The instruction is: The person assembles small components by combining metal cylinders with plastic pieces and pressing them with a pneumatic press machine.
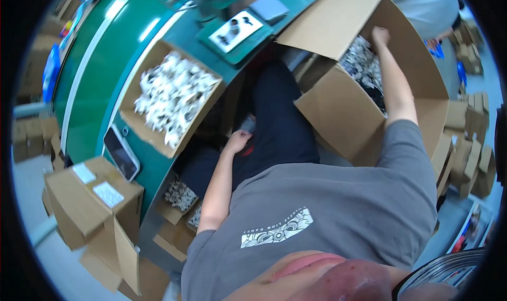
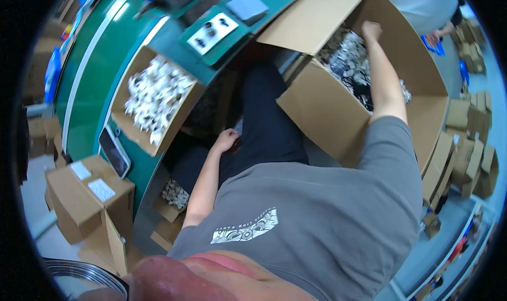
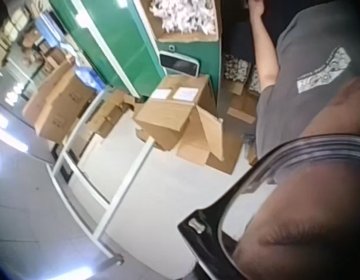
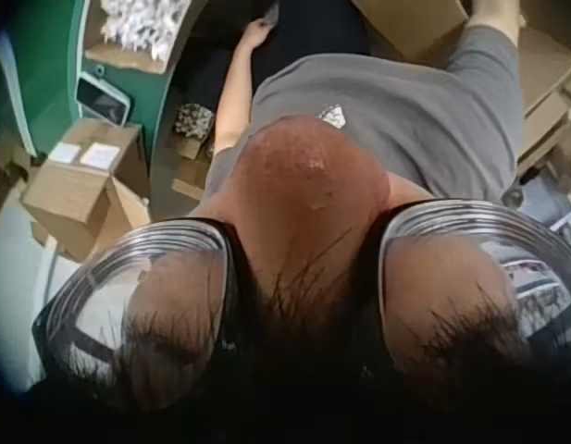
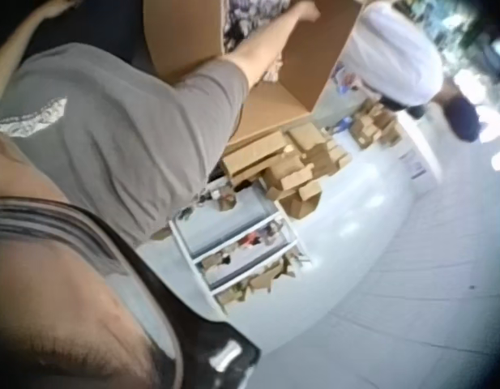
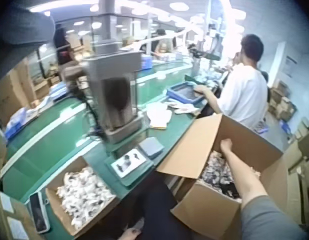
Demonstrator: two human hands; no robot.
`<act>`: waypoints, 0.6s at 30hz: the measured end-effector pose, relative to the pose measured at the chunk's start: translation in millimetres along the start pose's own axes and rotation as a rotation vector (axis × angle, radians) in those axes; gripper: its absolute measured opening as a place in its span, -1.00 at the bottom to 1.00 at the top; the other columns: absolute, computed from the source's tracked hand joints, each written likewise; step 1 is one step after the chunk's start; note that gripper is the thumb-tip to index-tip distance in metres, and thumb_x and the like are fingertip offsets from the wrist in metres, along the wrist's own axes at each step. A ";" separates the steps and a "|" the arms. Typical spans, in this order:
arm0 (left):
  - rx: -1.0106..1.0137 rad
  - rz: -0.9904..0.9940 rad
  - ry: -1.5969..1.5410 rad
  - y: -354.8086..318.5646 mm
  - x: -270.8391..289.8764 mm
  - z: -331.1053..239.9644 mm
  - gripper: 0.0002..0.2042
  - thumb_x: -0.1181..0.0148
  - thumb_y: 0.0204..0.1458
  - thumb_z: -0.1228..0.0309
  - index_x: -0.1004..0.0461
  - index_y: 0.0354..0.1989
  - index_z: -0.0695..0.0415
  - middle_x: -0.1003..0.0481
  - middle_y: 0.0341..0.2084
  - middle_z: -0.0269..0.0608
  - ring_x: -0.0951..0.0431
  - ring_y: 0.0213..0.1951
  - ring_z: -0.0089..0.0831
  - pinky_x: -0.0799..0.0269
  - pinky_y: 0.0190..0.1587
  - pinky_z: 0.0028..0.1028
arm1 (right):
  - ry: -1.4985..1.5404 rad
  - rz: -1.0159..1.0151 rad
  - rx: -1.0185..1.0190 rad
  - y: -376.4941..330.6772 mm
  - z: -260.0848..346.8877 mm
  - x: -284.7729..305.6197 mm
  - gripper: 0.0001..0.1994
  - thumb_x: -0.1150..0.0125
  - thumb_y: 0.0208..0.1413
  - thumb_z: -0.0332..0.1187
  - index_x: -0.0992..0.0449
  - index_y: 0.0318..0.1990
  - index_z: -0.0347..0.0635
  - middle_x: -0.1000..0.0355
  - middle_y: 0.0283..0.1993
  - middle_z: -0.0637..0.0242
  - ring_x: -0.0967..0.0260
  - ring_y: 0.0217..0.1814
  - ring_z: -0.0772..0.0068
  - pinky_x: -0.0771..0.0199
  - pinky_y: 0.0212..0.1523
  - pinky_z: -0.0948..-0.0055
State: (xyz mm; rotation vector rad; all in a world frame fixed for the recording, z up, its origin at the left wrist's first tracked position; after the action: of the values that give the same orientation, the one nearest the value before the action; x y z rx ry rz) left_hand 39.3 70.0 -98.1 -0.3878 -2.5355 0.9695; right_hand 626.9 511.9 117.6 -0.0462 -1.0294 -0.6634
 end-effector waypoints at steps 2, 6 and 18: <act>0.016 0.037 -0.020 5.2 -8.8 -0.2 -0.81 -0.11 0.10 0.34 -0.48 -0.32 0.23 -0.53 -0.51 -0.20 -0.51 -0.47 -0.43 -0.40 -0.34 -0.44 | -0.038 0.444 -0.140 -15.5 -42.4 -45.3 -0.69 -0.04 -0.02 -0.27 -0.57 -0.40 -0.40 -0.52 -0.29 -0.19 -0.50 -0.08 -0.17 -0.46 0.01 0.05; 0.141 0.032 -0.100 9.0 -9.8 21.6 -0.84 -0.08 0.12 0.38 -0.46 -0.29 0.23 -0.52 -0.52 -0.24 -0.50 -0.49 -0.48 -0.38 -0.38 -0.50 | -0.570 0.612 0.499 -101.1 -18.9 -88.6 -0.61 -0.06 0.00 -0.28 -0.48 -0.08 -0.40 -0.48 -0.08 -0.16 -0.48 -0.02 -0.09 -0.48 -0.03 0.07; 0.116 0.035 -0.106 20.5 -8.8 9.2 -0.83 -0.05 0.12 0.40 -0.48 -0.25 0.24 -0.53 -0.48 -0.23 -0.51 -0.46 -0.48 -0.40 -0.33 -0.49 | -0.474 0.461 0.553 -135.2 -54.6 -70.4 -0.55 -0.17 0.05 -0.22 -0.37 0.03 -0.34 -0.48 -0.13 -0.13 -0.45 -0.09 -0.20 -0.47 -0.05 0.08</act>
State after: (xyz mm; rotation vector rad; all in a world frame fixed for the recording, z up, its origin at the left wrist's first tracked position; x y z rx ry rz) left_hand 45.3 76.1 -120.7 -0.3568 -2.5580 1.1731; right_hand 573.6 419.0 -3.9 0.0447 -1.5666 0.0761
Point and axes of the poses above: each hand's wrist, its own y-axis towards the middle knuckle, its own x-axis out of the back of the hand, z = x × y, the point moved 9 cm from there along y, towards the middle knuckle
